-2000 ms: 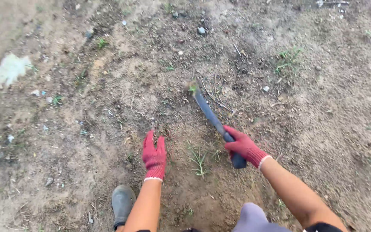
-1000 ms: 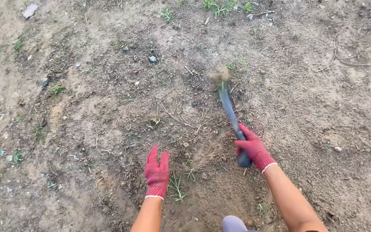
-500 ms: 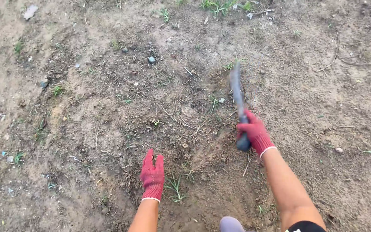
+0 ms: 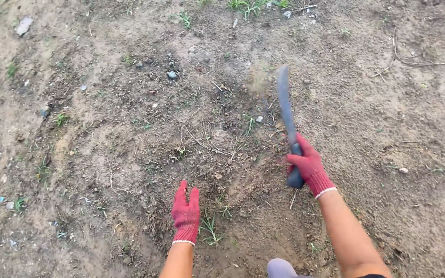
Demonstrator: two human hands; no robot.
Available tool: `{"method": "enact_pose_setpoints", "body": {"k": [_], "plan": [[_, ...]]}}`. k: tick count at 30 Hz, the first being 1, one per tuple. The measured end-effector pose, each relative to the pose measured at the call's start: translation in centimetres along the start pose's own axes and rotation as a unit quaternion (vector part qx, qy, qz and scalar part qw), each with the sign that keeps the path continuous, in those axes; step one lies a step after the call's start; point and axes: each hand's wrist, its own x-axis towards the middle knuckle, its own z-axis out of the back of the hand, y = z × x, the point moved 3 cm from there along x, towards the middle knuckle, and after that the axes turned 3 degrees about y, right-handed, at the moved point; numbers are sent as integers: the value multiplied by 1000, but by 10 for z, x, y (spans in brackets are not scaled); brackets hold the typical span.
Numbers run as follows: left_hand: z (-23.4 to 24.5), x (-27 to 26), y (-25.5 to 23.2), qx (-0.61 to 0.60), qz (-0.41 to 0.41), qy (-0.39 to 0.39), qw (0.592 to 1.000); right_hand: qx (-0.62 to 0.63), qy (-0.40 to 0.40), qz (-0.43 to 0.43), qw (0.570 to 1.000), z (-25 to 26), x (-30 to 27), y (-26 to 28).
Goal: Digging into the dirt and clearing grass with a machete.
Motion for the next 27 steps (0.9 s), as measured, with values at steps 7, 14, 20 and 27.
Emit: {"method": "enact_pose_setpoints", "body": {"k": [7,14,20,27], "plan": [[-6,3,13,-11,30,11,999,59,-143,-38,987,34,-30,-40],[-14,-4,2,-22,-6,15,1000,61,-148,12,987,53,-42,-36],[-15,-4,-12,-31,-10,7,999,78,-103,32,991,56,-38,-41],[-20,0,-8,-74,-51,12,996,-5,-78,5,997,53,-42,-44]]}}
